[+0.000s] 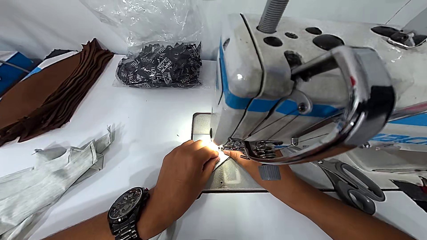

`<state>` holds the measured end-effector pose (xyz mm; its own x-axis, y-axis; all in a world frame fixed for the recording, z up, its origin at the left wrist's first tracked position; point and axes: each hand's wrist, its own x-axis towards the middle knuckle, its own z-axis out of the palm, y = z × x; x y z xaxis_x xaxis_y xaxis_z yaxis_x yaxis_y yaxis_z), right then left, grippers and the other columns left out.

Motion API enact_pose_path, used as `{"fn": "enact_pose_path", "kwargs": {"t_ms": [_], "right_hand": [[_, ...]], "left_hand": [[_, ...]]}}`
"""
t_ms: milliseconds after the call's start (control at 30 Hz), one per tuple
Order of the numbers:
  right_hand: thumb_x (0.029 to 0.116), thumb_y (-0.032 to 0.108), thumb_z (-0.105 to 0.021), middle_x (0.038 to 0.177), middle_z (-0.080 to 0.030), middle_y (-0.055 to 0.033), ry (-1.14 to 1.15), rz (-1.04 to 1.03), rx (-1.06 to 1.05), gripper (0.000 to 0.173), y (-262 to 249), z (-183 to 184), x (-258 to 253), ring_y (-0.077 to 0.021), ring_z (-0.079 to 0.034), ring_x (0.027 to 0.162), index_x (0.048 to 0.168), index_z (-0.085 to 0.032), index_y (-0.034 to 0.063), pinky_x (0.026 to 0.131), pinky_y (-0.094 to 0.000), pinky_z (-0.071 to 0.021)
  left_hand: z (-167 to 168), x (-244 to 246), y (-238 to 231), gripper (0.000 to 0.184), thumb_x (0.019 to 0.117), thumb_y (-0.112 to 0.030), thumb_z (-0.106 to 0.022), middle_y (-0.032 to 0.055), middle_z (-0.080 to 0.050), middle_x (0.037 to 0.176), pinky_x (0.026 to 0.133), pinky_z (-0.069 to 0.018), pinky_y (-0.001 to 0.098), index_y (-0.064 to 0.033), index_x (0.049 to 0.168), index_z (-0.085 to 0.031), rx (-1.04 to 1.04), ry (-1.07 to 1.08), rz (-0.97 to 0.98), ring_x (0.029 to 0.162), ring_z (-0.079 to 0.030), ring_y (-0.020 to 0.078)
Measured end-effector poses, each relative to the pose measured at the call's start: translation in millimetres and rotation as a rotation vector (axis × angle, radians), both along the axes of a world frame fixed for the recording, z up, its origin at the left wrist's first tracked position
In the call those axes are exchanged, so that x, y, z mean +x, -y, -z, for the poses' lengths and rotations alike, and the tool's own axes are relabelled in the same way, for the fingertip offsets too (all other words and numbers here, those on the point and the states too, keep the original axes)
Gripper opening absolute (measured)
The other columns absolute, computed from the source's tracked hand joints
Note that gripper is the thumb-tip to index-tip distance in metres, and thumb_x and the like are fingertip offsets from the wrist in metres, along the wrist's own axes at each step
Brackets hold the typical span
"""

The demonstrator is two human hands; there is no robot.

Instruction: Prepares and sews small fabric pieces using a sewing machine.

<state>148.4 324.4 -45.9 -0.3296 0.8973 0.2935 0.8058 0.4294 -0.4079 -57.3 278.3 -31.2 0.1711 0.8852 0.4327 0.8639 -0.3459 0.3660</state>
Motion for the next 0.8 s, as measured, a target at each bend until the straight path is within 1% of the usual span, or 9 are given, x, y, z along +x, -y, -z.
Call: {"fn": "enact_pose_path", "kwargs": {"t_ms": [67, 100, 167, 267, 400, 600, 667, 733, 800], "right_hand": [[0.0842, 0.025, -0.080, 0.087, -0.069, -0.0073, -0.038, 0.010, -0.070, 0.018, 0.5, -5.2, 0.2, -0.0199, -0.068, 0.086, 0.092, -0.074, 0.0098, 0.074, -0.0412, -0.0555], [0.0834, 0.021, -0.080, 0.083, -0.067, -0.0089, -0.051, 0.021, -0.141, 0.016, 0.5, -11.0, -0.2, -0.0221, -0.066, 0.081, 0.089, -0.072, 0.0082, 0.070, -0.0430, -0.0535], [0.0824, 0.018, -0.081, 0.081, -0.066, -0.0089, -0.039, 0.040, -0.201, 0.015, 0.0, -17.3, -1.2, -0.0231, -0.064, 0.078, 0.086, -0.071, 0.0083, 0.067, -0.0436, -0.0525], [0.0826, 0.020, -0.081, 0.081, -0.066, -0.0089, -0.016, 0.041, -0.179, 0.015, -0.2, -17.0, -1.4, -0.0237, -0.065, 0.078, 0.087, -0.072, 0.0087, 0.068, -0.0440, -0.0528], [0.0824, 0.018, -0.081, 0.083, -0.068, -0.0133, 0.009, 0.030, -0.113, 0.016, -1.5, -13.0, -1.9, -0.0285, -0.066, 0.080, 0.088, -0.073, 0.0049, 0.070, -0.0486, -0.0534], [0.0837, 0.015, -0.080, 0.081, -0.067, -0.0131, 0.035, 0.026, -0.117, 0.014, -1.6, -19.0, -3.4, -0.0277, -0.065, 0.077, 0.087, -0.072, 0.0042, 0.069, -0.0473, -0.0527], [0.0830, 0.013, -0.081, 0.081, -0.068, -0.0129, 0.004, 0.019, -0.060, 0.013, -1.0, -20.4, -4.5, -0.0273, -0.067, 0.077, 0.087, -0.072, 0.0039, 0.069, -0.0472, -0.0543], [0.0819, 0.016, -0.081, 0.084, -0.070, -0.0119, 0.005, 0.015, 0.028, 0.015, -1.6, -12.1, -3.7, -0.0261, -0.069, 0.082, 0.090, -0.074, 0.0053, 0.071, -0.0463, -0.0557], [0.0827, 0.012, -0.080, 0.082, -0.068, -0.0133, 0.002, 0.020, -0.021, 0.013, -2.4, -16.1, -4.6, -0.0272, -0.067, 0.077, 0.088, -0.073, 0.0034, 0.068, -0.0468, -0.0538]], "left_hand": [[0.2, 0.5, 0.0, 0.011, 0.0888, -0.026, -0.067, -0.0123, -0.062, 0.077, 0.056, -0.0469, 0.0220, -0.0237, 0.081, -0.074, 0.000, 0.002, -0.005, 0.067, -0.057, 0.0020], [0.4, 0.5, 0.0, 0.011, 0.0885, -0.026, -0.067, -0.0124, -0.062, 0.077, 0.056, -0.0470, 0.0217, -0.0238, 0.081, -0.074, 0.002, 0.002, -0.005, 0.068, -0.057, 0.0019], [0.6, 0.0, -0.1, 0.010, 0.0885, -0.026, -0.067, -0.0129, -0.063, 0.078, 0.057, -0.0474, 0.0212, -0.0242, 0.082, -0.074, 0.006, -0.002, -0.002, 0.069, -0.058, 0.0016], [0.9, -1.1, -0.6, 0.012, 0.0897, -0.027, -0.066, -0.0127, -0.062, 0.078, 0.059, -0.0475, 0.0224, -0.0243, 0.082, -0.074, 0.006, -0.007, 0.003, 0.071, -0.058, 0.0027], [0.1, -3.3, -3.5, 0.011, 0.0895, -0.027, -0.067, -0.0115, -0.065, 0.080, 0.063, -0.0501, 0.0227, -0.0232, 0.083, -0.075, 0.019, -0.007, 0.022, 0.075, -0.061, 0.0036], [-1.9, -3.2, -5.3, 0.011, 0.0884, -0.026, -0.068, -0.0115, -0.065, 0.080, 0.063, -0.0496, 0.0228, -0.0231, 0.082, -0.076, 0.016, -0.008, 0.012, 0.075, -0.061, 0.0037], [-2.1, -3.6, -7.0, 0.011, 0.0886, -0.026, -0.068, -0.0108, -0.066, 0.081, 0.063, -0.0497, 0.0242, -0.0223, 0.081, -0.076, 0.012, -0.015, 0.010, 0.076, -0.062, 0.0049], [-1.4, -4.7, -9.2, 0.012, 0.0895, -0.026, -0.067, -0.0110, -0.066, 0.081, 0.064, -0.0496, 0.0242, -0.0224, 0.082, -0.076, 0.011, -0.019, 0.012, 0.077, -0.062, 0.0051], [-2.1, -5.4, -11.6, 0.012, 0.0893, -0.026, -0.068, -0.0092, -0.065, 0.078, 0.063, -0.0496, 0.0255, -0.0204, 0.081, -0.076, -0.004, -0.011, 0.009, 0.075, -0.062, 0.0068]]}}
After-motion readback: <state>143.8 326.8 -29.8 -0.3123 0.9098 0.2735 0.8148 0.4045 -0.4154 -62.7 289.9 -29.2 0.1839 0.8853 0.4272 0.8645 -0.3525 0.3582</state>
